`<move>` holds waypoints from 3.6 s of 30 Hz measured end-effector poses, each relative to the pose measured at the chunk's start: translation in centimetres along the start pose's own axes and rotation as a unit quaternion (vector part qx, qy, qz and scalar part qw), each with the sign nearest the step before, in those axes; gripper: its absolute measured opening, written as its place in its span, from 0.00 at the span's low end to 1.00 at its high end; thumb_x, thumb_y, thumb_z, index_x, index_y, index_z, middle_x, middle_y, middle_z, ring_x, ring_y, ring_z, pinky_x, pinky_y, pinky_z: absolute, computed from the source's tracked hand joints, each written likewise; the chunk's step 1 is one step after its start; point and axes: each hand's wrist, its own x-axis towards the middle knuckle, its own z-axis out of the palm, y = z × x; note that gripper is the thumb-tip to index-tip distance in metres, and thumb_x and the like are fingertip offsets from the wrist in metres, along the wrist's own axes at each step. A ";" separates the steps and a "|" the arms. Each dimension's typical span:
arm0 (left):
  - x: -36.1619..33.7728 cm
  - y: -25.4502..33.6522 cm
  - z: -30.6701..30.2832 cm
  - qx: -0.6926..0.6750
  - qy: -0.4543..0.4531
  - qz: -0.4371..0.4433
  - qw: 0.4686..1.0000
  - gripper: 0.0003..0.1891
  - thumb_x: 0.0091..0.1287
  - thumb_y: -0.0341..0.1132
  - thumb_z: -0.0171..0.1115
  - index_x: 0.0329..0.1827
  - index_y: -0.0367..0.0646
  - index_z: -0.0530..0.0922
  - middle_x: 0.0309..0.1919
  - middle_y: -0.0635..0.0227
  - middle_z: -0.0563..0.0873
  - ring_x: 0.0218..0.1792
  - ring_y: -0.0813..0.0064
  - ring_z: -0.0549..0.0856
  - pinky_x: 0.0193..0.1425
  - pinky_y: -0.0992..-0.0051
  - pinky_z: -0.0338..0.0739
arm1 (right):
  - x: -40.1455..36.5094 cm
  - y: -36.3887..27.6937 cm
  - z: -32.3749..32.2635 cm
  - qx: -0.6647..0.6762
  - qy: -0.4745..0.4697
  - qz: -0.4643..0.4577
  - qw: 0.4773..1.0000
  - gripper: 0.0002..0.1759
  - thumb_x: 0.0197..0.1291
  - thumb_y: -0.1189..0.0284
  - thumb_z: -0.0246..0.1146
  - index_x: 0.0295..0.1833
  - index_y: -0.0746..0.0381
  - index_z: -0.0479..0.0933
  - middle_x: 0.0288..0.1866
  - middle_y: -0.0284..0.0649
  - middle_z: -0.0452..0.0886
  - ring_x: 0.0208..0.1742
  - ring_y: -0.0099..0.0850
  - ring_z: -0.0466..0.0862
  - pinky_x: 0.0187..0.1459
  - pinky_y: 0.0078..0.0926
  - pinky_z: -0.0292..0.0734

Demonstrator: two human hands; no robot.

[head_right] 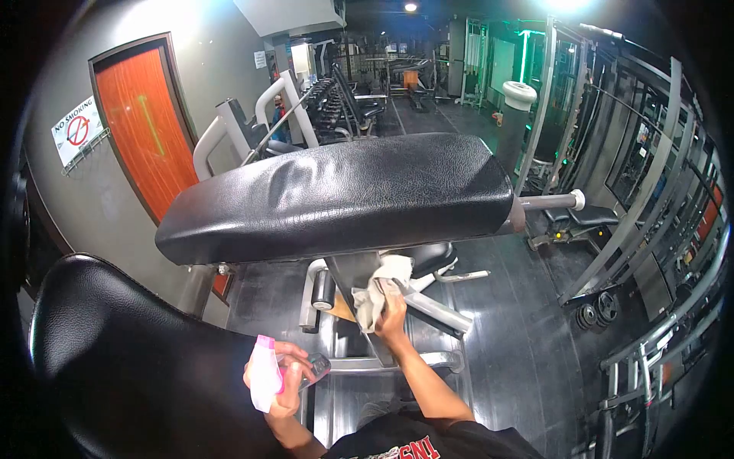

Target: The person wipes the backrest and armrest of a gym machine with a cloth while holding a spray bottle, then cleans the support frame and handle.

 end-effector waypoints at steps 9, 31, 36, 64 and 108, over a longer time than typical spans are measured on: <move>-0.1 -0.2 0.0 0.020 -0.025 0.032 0.999 0.10 0.61 0.27 0.62 0.41 0.28 0.74 0.30 0.54 0.83 0.20 0.74 0.84 0.25 0.77 0.79 | -6.4 2.1 1.2 0.168 0.001 0.332 0.928 0.31 0.56 0.78 0.61 0.68 0.65 0.65 0.59 0.48 0.77 0.56 0.36 0.79 0.59 0.32 0.71; -0.1 -0.4 0.8 -0.023 0.007 0.008 1.000 0.11 0.62 0.28 0.63 0.40 0.28 0.74 0.29 0.54 0.84 0.20 0.74 0.83 0.25 0.78 0.78 | -5.8 2.0 0.8 0.158 -0.021 0.351 0.923 0.23 0.61 0.76 0.56 0.63 0.69 0.69 0.50 0.48 0.81 0.51 0.32 0.81 0.54 0.29 0.74; -0.2 -0.3 0.5 -0.005 0.000 0.002 1.000 0.12 0.63 0.29 0.63 0.43 0.28 0.73 0.29 0.52 0.83 0.21 0.72 0.83 0.28 0.76 0.78 | 6.3 -3.0 -1.3 0.219 0.045 0.206 0.953 0.27 0.51 0.84 0.49 0.60 0.70 0.72 0.59 0.53 0.78 0.62 0.44 0.77 0.63 0.33 0.68; -0.5 -4.7 0.8 -0.081 0.017 0.071 0.994 0.21 0.71 0.45 0.53 0.57 0.37 0.66 0.36 0.58 0.78 0.14 0.71 0.76 0.23 0.67 0.76 | 7.3 -4.2 -1.0 0.179 0.044 0.120 0.976 0.25 0.51 0.86 0.54 0.58 0.70 0.73 0.57 0.57 0.76 0.63 0.55 0.72 0.64 0.41 0.66; -2.1 -6.4 0.1 -0.024 -0.048 0.004 0.999 0.15 0.71 0.35 0.52 0.56 0.37 0.65 0.31 0.57 0.78 0.22 0.70 0.80 0.36 0.67 0.78 | -5.7 0.0 -0.5 0.005 -0.046 0.115 0.992 0.25 0.45 0.83 0.66 0.53 0.63 0.76 0.50 0.52 0.81 0.58 0.52 0.78 0.57 0.42 0.74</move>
